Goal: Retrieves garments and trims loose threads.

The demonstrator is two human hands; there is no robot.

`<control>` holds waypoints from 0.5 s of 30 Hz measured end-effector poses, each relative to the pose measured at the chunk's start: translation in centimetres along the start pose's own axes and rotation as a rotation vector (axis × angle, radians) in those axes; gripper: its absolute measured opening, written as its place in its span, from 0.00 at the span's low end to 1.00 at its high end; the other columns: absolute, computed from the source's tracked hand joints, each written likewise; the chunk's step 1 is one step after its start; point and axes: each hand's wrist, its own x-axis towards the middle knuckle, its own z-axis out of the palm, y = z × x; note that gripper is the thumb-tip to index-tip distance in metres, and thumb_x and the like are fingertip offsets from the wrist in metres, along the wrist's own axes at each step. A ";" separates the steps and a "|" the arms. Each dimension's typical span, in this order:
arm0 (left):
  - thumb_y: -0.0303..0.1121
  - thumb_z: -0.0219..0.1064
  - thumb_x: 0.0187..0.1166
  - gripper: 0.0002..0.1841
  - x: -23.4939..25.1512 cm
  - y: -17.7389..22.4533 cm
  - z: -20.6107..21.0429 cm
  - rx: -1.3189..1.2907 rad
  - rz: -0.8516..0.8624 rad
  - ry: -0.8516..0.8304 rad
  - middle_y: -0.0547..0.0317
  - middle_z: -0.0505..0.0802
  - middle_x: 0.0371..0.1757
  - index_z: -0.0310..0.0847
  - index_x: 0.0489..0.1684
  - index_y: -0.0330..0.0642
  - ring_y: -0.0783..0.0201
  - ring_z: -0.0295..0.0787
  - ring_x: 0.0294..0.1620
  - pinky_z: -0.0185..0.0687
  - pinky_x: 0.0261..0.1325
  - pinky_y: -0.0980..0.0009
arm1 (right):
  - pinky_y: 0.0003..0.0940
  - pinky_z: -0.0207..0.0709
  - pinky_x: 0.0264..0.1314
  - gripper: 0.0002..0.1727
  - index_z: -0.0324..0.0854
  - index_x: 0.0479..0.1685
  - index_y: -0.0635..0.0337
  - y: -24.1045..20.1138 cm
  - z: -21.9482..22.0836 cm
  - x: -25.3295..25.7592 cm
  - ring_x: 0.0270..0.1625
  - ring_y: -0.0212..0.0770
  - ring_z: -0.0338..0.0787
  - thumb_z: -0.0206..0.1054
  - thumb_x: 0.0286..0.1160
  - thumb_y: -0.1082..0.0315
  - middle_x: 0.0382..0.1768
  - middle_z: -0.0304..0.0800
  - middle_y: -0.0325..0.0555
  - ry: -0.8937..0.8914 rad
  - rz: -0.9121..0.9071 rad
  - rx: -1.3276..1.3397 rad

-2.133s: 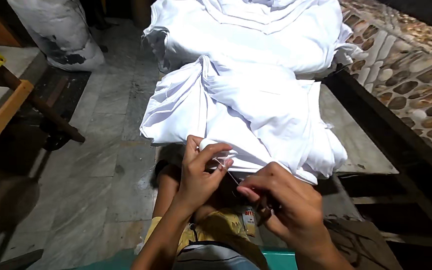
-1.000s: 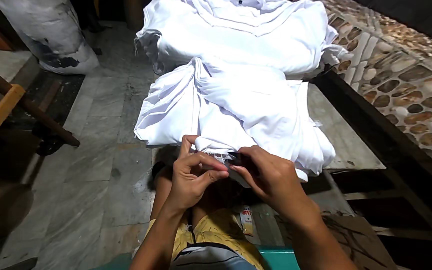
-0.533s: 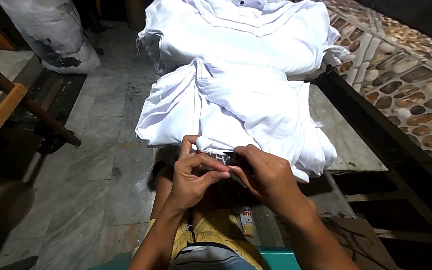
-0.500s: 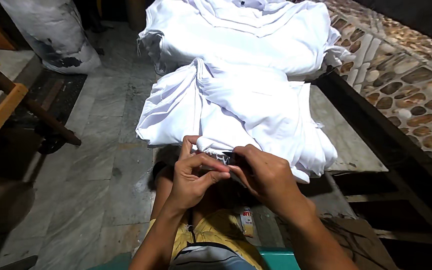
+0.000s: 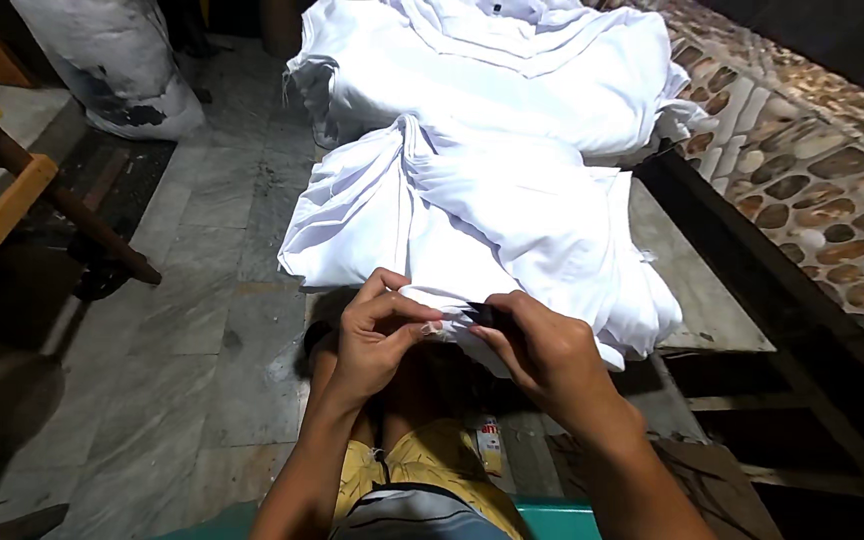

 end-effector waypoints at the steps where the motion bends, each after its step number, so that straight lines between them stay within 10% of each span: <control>1: 0.28 0.75 0.73 0.04 0.0 0.1 -0.2 -0.063 -0.011 -0.035 0.75 0.88 0.51 0.94 0.36 0.50 0.85 0.85 0.49 0.85 0.51 0.86 | 0.32 0.72 0.23 0.19 0.84 0.39 0.67 0.0 -0.1 0.0 0.23 0.41 0.82 0.59 0.85 0.57 0.25 0.86 0.50 -0.005 -0.001 0.003; 15: 0.31 0.76 0.73 0.05 -0.6 0.9 0.0 -0.149 -0.001 -0.118 0.75 0.86 0.62 0.95 0.39 0.54 0.83 0.82 0.61 0.81 0.63 0.83 | 0.28 0.65 0.16 0.17 0.83 0.39 0.68 -3.1 1.4 1.4 0.16 0.38 0.77 0.59 0.83 0.60 0.21 0.82 0.48 0.025 -0.039 -0.037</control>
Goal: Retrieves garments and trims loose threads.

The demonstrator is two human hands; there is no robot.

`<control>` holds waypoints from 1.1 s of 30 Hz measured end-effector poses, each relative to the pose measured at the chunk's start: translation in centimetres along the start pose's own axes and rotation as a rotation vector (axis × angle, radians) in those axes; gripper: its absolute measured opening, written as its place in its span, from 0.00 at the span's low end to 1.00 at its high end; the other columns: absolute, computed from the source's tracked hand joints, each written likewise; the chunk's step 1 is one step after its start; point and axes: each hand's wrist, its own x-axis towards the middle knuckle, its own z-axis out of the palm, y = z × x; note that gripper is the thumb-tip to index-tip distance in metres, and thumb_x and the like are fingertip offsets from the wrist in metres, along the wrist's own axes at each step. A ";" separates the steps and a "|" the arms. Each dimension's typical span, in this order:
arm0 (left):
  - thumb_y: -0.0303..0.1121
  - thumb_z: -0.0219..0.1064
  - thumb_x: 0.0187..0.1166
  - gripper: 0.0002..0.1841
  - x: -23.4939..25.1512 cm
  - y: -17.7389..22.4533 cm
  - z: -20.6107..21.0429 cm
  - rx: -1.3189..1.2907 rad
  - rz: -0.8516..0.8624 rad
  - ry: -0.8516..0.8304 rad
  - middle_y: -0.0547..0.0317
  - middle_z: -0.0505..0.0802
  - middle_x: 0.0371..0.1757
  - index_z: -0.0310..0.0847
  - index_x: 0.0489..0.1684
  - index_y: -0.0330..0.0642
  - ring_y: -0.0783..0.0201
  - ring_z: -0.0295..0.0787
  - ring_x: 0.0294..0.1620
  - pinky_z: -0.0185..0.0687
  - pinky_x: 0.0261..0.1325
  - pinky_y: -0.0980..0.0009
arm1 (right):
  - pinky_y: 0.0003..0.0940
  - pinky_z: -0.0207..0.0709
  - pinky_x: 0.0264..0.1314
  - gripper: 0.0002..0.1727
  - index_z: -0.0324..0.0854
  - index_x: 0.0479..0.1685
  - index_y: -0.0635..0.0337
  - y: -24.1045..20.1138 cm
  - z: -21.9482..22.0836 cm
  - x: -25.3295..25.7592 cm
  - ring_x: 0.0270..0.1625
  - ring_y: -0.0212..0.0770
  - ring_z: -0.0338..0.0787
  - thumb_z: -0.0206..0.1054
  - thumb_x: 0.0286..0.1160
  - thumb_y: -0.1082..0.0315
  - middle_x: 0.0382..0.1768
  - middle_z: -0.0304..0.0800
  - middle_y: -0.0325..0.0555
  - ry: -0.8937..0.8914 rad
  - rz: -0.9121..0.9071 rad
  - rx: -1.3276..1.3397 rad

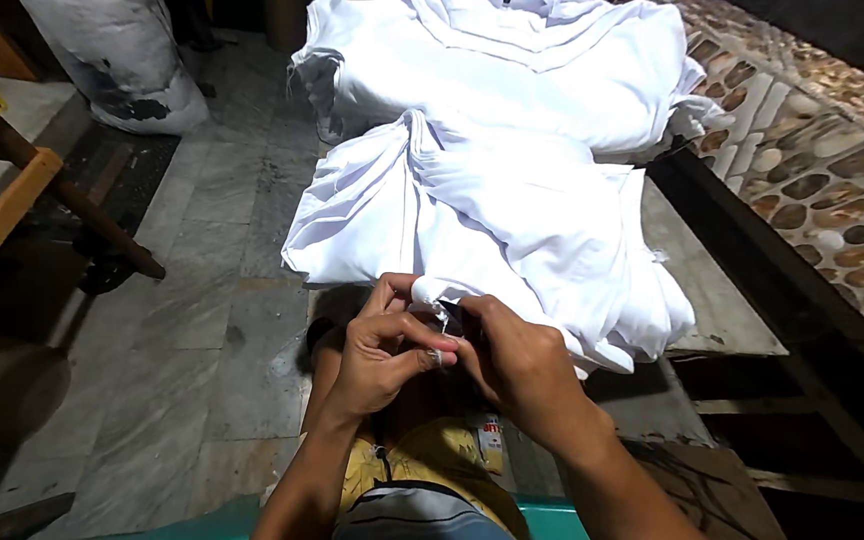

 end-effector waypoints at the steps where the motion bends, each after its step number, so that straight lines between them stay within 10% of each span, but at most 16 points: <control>1: 0.30 0.76 0.73 0.05 -0.1 0.0 0.0 -0.005 -0.001 0.005 0.74 0.86 0.62 0.95 0.39 0.53 0.82 0.82 0.62 0.82 0.63 0.83 | 0.29 0.65 0.15 0.17 0.83 0.38 0.68 -0.1 0.1 0.0 0.16 0.38 0.78 0.59 0.83 0.61 0.21 0.83 0.48 0.001 0.002 -0.008; 25: 0.39 0.74 0.76 0.03 -0.7 -0.1 -0.2 -0.154 -0.036 -0.022 0.73 0.86 0.68 0.94 0.39 0.56 0.75 0.81 0.69 0.81 0.70 0.74 | 0.30 0.67 0.18 0.17 0.85 0.35 0.67 0.0 0.3 -0.7 0.18 0.40 0.81 0.58 0.86 0.62 0.20 0.85 0.49 0.050 0.019 -0.068; 29: 0.64 0.55 0.83 0.26 -0.8 0.8 -0.4 0.040 -0.057 -0.009 0.79 0.84 0.68 0.92 0.53 0.58 0.79 0.80 0.68 0.79 0.70 0.77 | 0.26 0.70 0.21 0.20 0.82 0.43 0.68 0.3 -0.7 -1.5 0.20 0.36 0.79 0.57 0.88 0.57 0.24 0.85 0.48 -0.013 0.054 0.115; 33: 0.64 0.39 0.89 0.39 -0.6 2.7 0.9 0.731 0.207 0.036 0.59 0.87 0.58 0.88 0.52 0.37 0.76 0.80 0.65 0.74 0.71 0.78 | 0.21 0.78 0.34 0.24 0.81 0.53 0.64 1.4 -3.2 -1.8 0.31 0.30 0.83 0.54 0.90 0.50 0.34 0.88 0.46 -0.200 0.025 0.338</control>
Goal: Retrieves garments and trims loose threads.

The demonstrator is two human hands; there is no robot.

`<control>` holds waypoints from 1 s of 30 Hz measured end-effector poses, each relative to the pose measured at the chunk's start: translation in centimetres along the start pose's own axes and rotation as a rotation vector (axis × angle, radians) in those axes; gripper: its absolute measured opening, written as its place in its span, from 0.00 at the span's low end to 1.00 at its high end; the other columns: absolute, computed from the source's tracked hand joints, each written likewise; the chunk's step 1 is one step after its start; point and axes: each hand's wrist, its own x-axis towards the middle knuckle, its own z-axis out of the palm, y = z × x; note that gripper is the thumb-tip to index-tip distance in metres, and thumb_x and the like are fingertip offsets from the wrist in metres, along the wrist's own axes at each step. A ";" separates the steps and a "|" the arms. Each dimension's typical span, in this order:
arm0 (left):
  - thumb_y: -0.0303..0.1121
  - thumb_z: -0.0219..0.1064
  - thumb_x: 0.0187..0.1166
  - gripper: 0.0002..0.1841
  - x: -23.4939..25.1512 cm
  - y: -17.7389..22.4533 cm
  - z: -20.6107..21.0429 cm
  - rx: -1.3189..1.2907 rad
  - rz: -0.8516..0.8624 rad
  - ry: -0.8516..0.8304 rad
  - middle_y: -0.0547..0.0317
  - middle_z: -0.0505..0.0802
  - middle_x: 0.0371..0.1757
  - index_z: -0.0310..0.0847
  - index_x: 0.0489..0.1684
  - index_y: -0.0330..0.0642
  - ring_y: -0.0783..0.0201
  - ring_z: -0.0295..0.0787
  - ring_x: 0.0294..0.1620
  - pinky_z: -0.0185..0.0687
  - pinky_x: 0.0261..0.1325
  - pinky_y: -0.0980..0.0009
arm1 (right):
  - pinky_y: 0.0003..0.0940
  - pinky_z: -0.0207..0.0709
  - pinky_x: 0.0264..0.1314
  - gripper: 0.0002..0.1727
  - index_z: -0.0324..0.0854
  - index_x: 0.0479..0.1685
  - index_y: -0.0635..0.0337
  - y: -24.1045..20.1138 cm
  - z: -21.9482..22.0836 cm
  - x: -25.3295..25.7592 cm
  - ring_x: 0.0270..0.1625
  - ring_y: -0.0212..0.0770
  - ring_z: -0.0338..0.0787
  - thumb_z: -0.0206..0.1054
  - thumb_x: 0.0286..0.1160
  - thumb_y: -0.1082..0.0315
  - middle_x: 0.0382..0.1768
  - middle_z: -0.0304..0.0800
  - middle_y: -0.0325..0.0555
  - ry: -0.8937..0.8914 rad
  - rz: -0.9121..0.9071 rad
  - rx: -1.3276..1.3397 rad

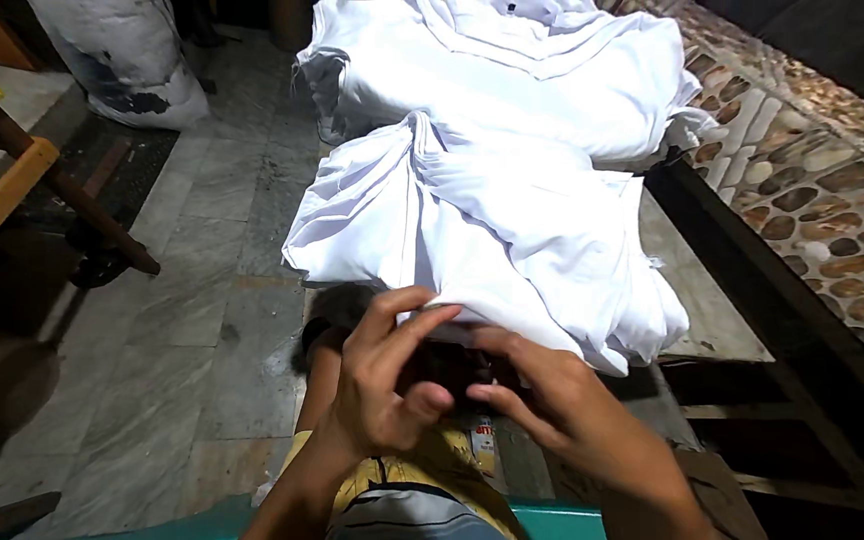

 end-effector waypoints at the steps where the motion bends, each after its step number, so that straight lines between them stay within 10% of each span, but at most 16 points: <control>1: 0.61 0.43 0.90 0.36 0.1 0.4 0.1 0.122 0.090 0.046 0.59 0.88 0.56 0.88 0.50 0.37 0.75 0.81 0.64 0.74 0.70 0.79 | 0.21 0.79 0.37 0.23 0.81 0.53 0.64 0.4 -0.8 0.0 0.33 0.30 0.84 0.55 0.90 0.50 0.37 0.88 0.47 0.038 0.021 -0.031; 5: 0.52 0.53 0.91 0.22 0.6 1.4 -1.0 0.130 0.111 0.110 0.75 0.86 0.54 0.88 0.49 0.47 0.86 0.79 0.62 0.74 0.66 0.86 | 0.21 0.73 0.40 0.22 0.76 0.59 0.70 2.3 -2.9 0.5 0.41 0.28 0.81 0.58 0.88 0.55 0.78 0.69 0.69 0.312 0.144 -0.200; 11: 0.34 0.69 0.79 0.09 -0.4 -1.4 1.1 0.061 -0.056 0.081 0.59 0.85 0.44 0.87 0.34 0.37 0.79 0.81 0.50 0.78 0.57 0.86 | 0.38 0.70 0.13 0.10 0.89 0.39 0.61 2.2 1.1 0.4 0.17 0.45 0.82 0.73 0.62 0.65 0.51 0.89 0.63 0.085 0.034 -0.240; 17: 0.27 0.73 0.59 0.06 -0.1 -3.2 3.4 0.402 -0.095 0.196 0.50 0.87 0.39 0.92 0.31 0.38 0.60 0.83 0.46 0.77 0.51 0.72 | 0.18 0.68 0.29 0.10 0.85 0.38 0.66 2.3 -0.7 0.7 0.25 0.28 0.76 0.60 0.80 0.70 0.26 0.86 0.47 0.251 0.002 -0.192; 21: 0.15 0.65 0.73 0.10 1.8 -1.1 4.5 -0.391 -0.382 0.201 0.63 0.95 0.41 0.89 0.47 0.29 0.80 0.90 0.42 0.86 0.51 0.81 | 0.20 0.66 0.31 0.09 0.78 0.38 0.69 3.2 -0.9 1.5 0.25 0.28 0.72 0.59 0.80 0.70 0.23 0.76 0.45 0.353 0.156 -0.231; 25: 0.25 0.46 0.88 0.17 3.3 -0.7 4.5 -1.089 -0.866 0.250 0.67 0.94 0.37 0.85 0.51 0.48 0.73 0.92 0.37 0.89 0.49 0.72 | 0.51 0.75 0.27 0.09 0.83 0.43 0.71 5.3 0.8 2.5 0.26 0.52 0.84 0.64 0.76 0.71 0.28 0.85 0.56 0.260 0.304 -0.249; 30: 0.30 0.55 0.83 0.12 2.2 -1.3 3.5 -1.124 -0.725 0.239 0.68 0.94 0.37 0.86 0.45 0.55 0.74 0.92 0.39 0.89 0.49 0.75 | 0.25 0.69 0.32 0.09 0.82 0.40 0.69 5.1 1.3 1.5 0.29 0.35 0.76 0.62 0.78 0.71 0.33 0.80 0.50 0.417 0.207 -0.227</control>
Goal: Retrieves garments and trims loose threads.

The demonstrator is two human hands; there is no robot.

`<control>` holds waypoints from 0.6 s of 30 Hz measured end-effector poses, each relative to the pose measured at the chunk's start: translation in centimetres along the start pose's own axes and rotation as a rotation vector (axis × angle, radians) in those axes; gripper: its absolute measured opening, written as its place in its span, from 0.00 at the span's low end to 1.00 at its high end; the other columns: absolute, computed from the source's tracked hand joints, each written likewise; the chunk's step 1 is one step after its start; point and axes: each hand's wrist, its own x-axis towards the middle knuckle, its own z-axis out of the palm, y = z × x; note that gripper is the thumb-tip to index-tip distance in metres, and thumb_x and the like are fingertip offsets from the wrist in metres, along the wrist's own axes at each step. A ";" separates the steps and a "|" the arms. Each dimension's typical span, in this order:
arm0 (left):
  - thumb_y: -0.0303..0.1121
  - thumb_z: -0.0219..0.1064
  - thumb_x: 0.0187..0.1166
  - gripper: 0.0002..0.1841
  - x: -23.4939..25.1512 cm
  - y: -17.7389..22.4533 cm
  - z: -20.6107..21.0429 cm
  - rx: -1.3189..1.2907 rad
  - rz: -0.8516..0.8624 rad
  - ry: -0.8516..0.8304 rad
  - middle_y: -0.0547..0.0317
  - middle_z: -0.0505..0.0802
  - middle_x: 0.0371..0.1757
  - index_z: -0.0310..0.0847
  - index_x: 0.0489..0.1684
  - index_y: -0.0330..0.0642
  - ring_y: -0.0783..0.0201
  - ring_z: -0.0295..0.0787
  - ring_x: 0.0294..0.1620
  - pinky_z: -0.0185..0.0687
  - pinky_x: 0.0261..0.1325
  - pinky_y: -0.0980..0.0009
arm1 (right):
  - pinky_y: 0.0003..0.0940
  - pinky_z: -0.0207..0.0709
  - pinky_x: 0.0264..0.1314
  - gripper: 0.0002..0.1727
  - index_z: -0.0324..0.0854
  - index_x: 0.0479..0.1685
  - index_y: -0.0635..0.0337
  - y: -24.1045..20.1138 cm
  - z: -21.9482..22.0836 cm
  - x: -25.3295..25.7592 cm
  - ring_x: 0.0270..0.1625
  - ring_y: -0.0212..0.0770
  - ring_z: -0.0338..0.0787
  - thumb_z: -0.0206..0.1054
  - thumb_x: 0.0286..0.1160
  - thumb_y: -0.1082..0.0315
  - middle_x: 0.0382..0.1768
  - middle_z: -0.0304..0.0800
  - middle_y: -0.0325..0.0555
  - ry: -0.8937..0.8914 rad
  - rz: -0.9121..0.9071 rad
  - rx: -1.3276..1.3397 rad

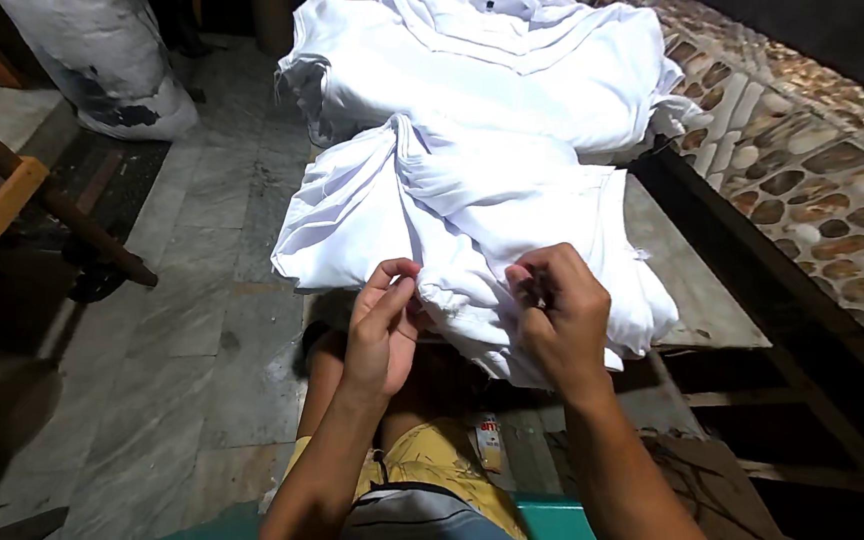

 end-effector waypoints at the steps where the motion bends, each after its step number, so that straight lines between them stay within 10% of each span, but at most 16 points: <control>1: 0.28 0.63 0.78 0.10 -0.1 0.1 -0.4 0.051 0.042 -0.047 0.70 0.94 0.41 0.84 0.48 0.57 0.76 0.92 0.41 0.89 0.50 0.75 | 0.21 0.68 0.32 0.09 0.81 0.39 0.70 -0.3 -0.2 -0.3 0.29 0.32 0.75 0.62 0.78 0.70 0.32 0.79 0.50 0.022 -0.015 0.032; 5: 0.14 0.72 0.64 0.24 -0.6 0.1 -0.8 0.458 0.218 -0.169 0.70 0.86 0.55 0.74 0.57 0.47 0.79 0.91 0.46 0.92 0.51 0.75 | 0.18 0.67 0.28 0.22 0.81 0.46 0.67 -2.3 -1.3 -1.5 0.25 0.25 0.73 0.67 0.79 0.51 0.29 0.81 0.46 -0.092 0.060 0.113; 8: 0.16 0.75 0.64 0.17 -0.3 -0.6 -1.2 0.789 0.369 -0.132 0.57 0.79 0.51 0.87 0.53 0.31 0.80 0.85 0.43 0.90 0.45 0.83 | 0.23 0.66 0.26 0.28 0.79 0.52 0.65 -2.9 -1.9 -1.8 0.24 0.27 0.73 0.64 0.79 0.44 0.29 0.81 0.42 -0.182 0.103 0.094; 12: 0.23 0.77 0.68 0.04 0.1 -0.4 -1.9 0.582 0.398 -0.181 0.69 0.84 0.44 0.92 0.31 0.43 0.82 0.84 0.44 0.86 0.47 0.86 | 0.21 0.70 0.29 0.23 0.78 0.51 0.66 -2.8 -2.1 -2.1 0.27 0.29 0.78 0.60 0.85 0.50 0.31 0.84 0.46 -0.201 0.040 0.068; 18: 0.50 0.69 0.79 0.10 -0.2 0.4 -2.0 0.284 0.254 -0.337 0.79 0.88 0.62 0.90 0.48 0.62 0.79 0.83 0.64 0.84 0.64 0.76 | 0.14 0.70 0.31 0.21 0.80 0.48 0.68 -1.9 -2.5 -1.4 0.26 0.22 0.76 0.63 0.83 0.54 0.26 0.83 0.42 -0.264 -0.038 0.160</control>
